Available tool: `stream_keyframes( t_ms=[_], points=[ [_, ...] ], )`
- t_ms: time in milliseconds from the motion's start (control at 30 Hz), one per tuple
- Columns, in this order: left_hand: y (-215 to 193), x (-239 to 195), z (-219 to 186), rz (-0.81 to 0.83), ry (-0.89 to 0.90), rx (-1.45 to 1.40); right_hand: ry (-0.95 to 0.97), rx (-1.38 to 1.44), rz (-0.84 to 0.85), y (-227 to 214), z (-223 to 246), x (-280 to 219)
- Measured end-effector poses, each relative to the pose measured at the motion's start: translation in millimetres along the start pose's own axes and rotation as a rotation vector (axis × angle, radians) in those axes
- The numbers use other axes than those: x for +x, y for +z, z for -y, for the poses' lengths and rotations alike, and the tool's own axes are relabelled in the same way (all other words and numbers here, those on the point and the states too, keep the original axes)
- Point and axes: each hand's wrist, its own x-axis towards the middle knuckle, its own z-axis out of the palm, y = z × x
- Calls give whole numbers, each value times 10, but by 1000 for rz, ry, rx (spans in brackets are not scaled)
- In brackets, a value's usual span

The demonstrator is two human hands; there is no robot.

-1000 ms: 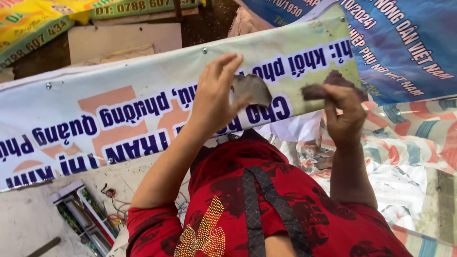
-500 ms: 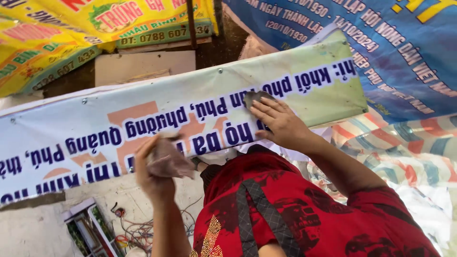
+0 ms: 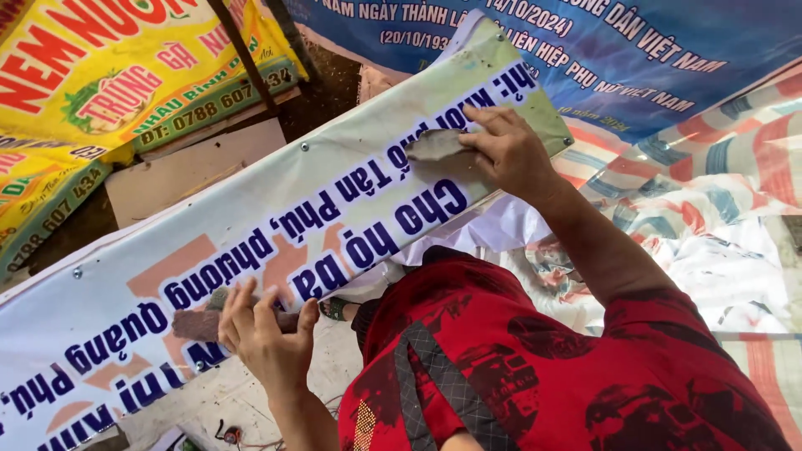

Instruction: Fastening a printed banner to a metal frame using a screwdriver and wiping it clean with a cloth

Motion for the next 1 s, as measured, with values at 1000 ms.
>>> stream_keyframes(
  t_ms=[1000],
  points=[
    [506, -157, 590, -633, 129, 300, -284, 288, 114, 1094, 802, 1285]
  ],
)
